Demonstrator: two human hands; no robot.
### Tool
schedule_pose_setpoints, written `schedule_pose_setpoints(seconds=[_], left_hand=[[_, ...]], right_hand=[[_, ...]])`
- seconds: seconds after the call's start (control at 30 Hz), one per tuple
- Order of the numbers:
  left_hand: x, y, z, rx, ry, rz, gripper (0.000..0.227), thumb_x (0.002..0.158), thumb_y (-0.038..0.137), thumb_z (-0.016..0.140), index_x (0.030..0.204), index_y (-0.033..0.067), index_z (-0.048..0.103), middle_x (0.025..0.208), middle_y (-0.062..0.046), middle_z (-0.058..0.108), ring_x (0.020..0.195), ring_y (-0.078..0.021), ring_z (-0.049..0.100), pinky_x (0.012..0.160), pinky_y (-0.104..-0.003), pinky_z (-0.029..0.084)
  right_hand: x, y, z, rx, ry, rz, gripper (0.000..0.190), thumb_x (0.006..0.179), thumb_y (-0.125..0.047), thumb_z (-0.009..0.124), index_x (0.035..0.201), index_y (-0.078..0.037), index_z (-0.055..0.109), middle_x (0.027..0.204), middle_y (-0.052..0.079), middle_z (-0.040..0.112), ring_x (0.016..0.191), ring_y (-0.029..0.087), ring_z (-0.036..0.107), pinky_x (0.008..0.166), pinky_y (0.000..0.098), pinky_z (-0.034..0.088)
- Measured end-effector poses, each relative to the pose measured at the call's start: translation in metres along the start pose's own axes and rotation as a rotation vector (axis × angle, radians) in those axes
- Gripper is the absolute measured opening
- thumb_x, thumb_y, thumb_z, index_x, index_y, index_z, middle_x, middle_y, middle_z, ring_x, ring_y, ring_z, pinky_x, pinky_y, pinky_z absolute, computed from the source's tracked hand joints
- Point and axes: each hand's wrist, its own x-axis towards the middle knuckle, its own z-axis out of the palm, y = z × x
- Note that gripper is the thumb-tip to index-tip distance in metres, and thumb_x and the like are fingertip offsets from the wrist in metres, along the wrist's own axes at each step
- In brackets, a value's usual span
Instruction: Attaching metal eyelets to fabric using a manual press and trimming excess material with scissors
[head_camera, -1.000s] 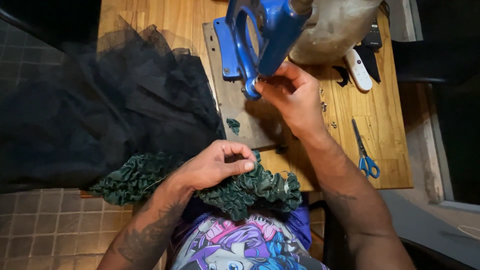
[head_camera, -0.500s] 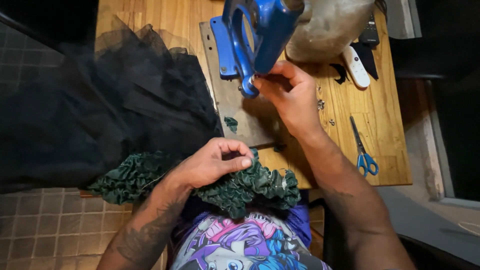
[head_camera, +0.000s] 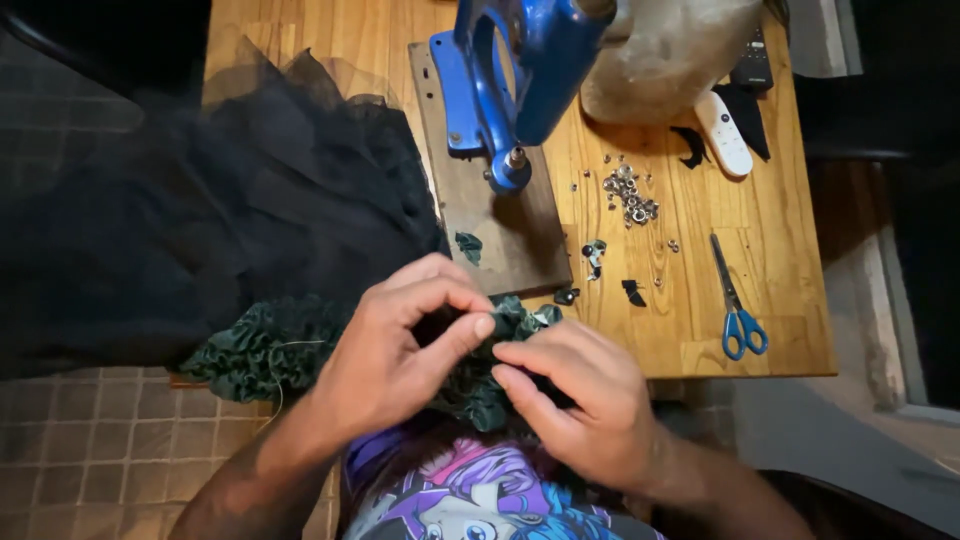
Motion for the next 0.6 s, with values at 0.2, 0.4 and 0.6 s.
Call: schedule_pose_setpoints(seconds=[0.2, 0.4, 0.6], left_hand=[[-0.011, 0.025, 0.008, 0.024, 0.063, -0.052, 0.010, 0.094, 0.014, 0.070, 0.089, 0.0060, 0.072, 0.088, -0.005, 0.071, 0.082, -0.0151, 0.069, 0.076, -0.028, 0.054], [-0.023, 0.025, 0.020, -0.013, 0.129, -0.056, 0.020, 0.098, 0.016, 0.063, 0.104, 0.0030, 0.077, 0.099, -0.010, 0.073, 0.093, -0.0189, 0.071, 0.084, -0.030, 0.057], [-0.029, 0.024, 0.022, -0.008, -0.022, 0.060, 0.040, 0.105, 0.022, 0.049, 0.131, -0.0057, 0.062, 0.120, -0.021, 0.061, 0.112, -0.0303, 0.062, 0.098, -0.040, 0.051]], right_hand=[[-0.007, -0.017, 0.019, 0.137, 0.333, 0.159, 0.008, 0.089, 0.000, 0.071, 0.096, 0.003, 0.069, 0.091, 0.016, 0.072, 0.080, 0.023, 0.073, 0.075, 0.0296, 0.061], [-0.021, -0.013, 0.032, 0.129, 0.406, 0.288, 0.025, 0.085, -0.004, 0.079, 0.107, 0.004, 0.072, 0.108, 0.020, 0.075, 0.087, 0.021, 0.074, 0.079, 0.0265, 0.061], [-0.029, 0.000, 0.042, 0.196, 0.517, 0.393, 0.029, 0.082, -0.003, 0.082, 0.108, 0.004, 0.073, 0.110, 0.018, 0.076, 0.102, 0.023, 0.075, 0.090, 0.0292, 0.062]])
